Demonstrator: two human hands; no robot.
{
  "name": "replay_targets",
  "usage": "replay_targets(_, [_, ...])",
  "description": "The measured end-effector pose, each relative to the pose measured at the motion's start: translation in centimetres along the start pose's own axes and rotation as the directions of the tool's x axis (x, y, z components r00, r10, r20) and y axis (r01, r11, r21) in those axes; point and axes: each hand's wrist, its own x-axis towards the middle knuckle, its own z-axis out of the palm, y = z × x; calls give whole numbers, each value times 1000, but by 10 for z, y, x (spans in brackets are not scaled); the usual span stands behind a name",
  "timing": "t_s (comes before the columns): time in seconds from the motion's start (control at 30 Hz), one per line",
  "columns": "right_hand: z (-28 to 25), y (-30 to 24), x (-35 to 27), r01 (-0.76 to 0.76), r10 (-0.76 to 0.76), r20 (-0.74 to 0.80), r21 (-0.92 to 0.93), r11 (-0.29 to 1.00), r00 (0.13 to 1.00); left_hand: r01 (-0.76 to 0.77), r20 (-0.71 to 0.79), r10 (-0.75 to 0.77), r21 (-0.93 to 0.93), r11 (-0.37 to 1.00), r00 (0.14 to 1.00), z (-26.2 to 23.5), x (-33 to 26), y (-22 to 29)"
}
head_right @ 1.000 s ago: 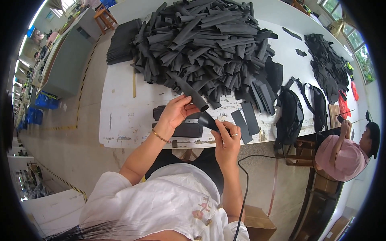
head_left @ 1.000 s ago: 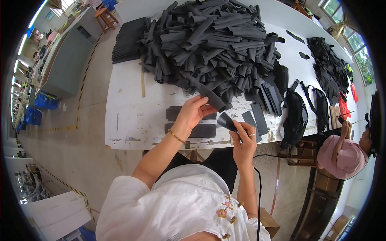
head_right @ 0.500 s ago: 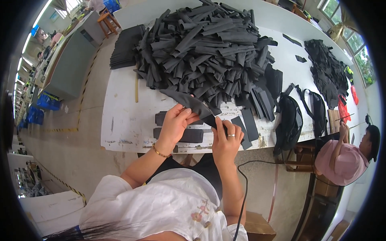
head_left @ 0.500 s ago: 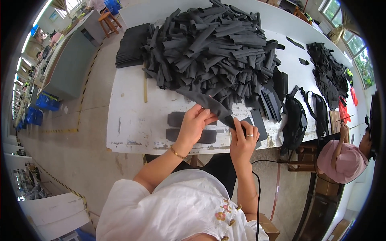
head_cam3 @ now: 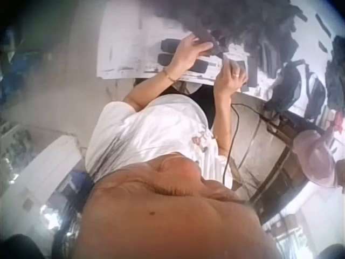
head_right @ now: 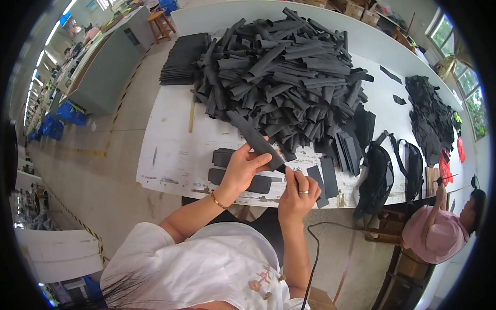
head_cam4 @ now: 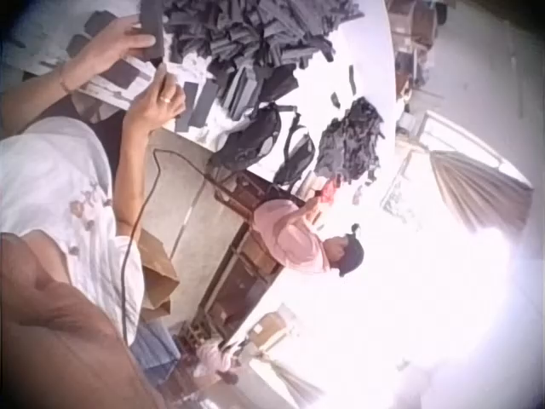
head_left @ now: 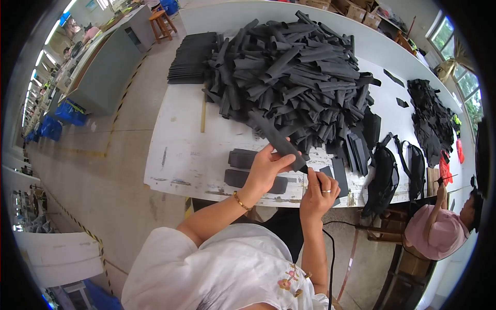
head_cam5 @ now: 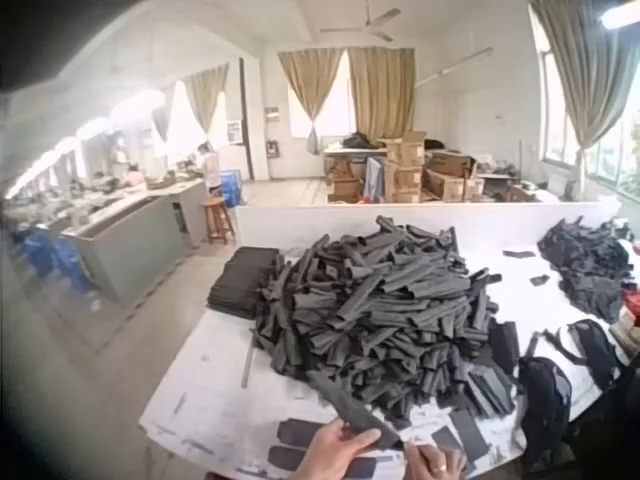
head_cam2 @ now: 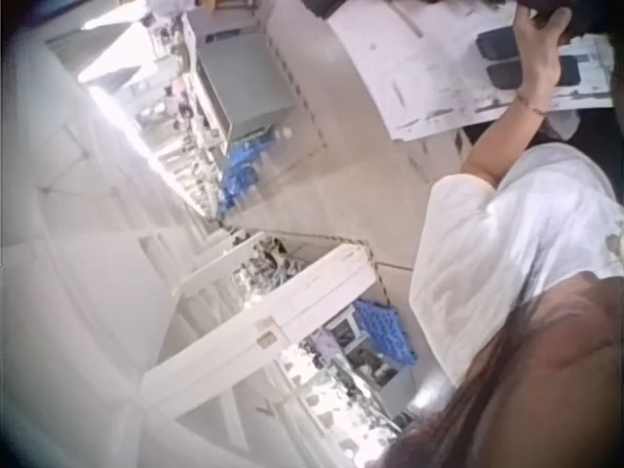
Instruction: Assembling black foam pieces by peeling adhesive backing and sticking them together.
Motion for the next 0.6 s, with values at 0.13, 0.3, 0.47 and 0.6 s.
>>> replay_targets(0.13, [7, -13, 2, 50, -50, 9, -29, 998, 999, -66, -1, 66, 38, 997, 998, 0, -6, -12])
replay_targets(0.3, [20, -18, -10, -38, 22, 68, 249, 968, 997, -118, 59, 121, -42, 992, 991, 2, -7, -8])
replay_targets(0.47, [8, -22, -22, -163, 101, 260, 229, 960, 960, -5, 182, 30, -132, 991, 983, -1, 2, -1])
replay_targets(0.6, [0, -16, -24, -78, 4, 220, 331, 940, 976, -33, 171, 66, -189, 981, 983, 3, -2, -4])
